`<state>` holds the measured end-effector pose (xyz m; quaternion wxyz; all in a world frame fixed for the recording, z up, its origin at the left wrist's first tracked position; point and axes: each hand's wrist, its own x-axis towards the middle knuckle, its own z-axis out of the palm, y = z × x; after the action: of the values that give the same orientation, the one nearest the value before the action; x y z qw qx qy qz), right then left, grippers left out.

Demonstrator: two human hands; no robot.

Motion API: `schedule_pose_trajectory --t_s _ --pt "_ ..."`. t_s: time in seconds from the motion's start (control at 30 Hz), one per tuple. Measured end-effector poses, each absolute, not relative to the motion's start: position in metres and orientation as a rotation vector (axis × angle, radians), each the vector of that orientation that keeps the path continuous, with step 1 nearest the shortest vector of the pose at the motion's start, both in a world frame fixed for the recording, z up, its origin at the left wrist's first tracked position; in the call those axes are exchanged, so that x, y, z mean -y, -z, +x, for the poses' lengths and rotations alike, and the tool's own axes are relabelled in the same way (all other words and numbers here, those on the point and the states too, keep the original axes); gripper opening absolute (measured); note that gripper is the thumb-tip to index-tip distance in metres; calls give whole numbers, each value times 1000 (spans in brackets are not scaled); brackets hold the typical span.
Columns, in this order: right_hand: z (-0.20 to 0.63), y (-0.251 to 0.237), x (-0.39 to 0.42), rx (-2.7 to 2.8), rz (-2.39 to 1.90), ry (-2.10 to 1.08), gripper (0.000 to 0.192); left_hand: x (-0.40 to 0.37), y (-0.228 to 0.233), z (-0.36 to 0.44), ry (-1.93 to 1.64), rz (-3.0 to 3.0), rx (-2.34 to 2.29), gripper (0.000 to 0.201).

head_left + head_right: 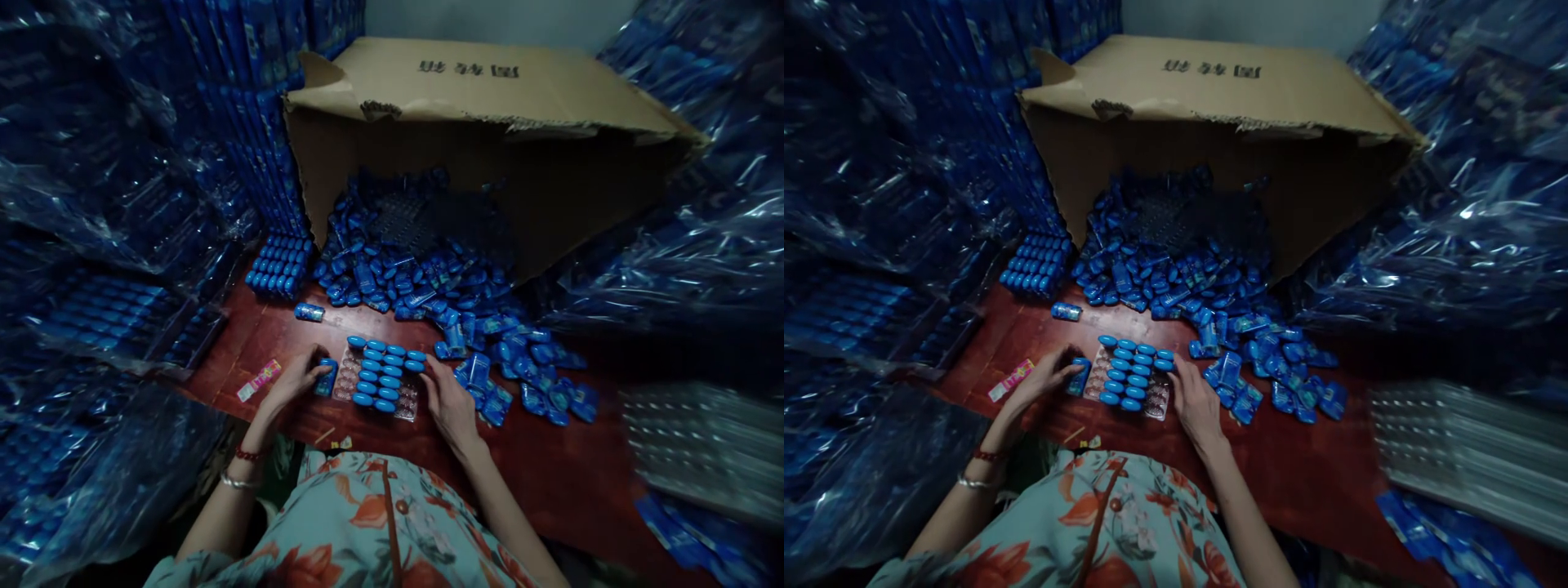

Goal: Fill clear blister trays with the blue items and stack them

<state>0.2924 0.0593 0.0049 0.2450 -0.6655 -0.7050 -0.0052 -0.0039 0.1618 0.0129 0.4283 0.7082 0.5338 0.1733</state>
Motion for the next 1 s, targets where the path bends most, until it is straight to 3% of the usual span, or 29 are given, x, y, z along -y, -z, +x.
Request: schedule_pose_trajectory --t_s 0.1,0.23,0.53,0.73,1.0 --pt "312 -2 -62 1811 -1912 34 35 -162 -20 -5 -681 1764 -1321 35" --pt "331 -5 -80 1969 -2114 21 39 -163 -27 14 -849 1941 -1124 24" --pt "329 -13 -97 2243 -2264 38 45 -167 -26 32 -497 2486 -1029 30" --pt "328 -16 -101 2205 -2248 -45 38 -175 -42 39 -250 2733 -916 28" --pt "327 -33 -114 2041 -2253 -191 31 -177 -41 37 -225 2697 -803 32"
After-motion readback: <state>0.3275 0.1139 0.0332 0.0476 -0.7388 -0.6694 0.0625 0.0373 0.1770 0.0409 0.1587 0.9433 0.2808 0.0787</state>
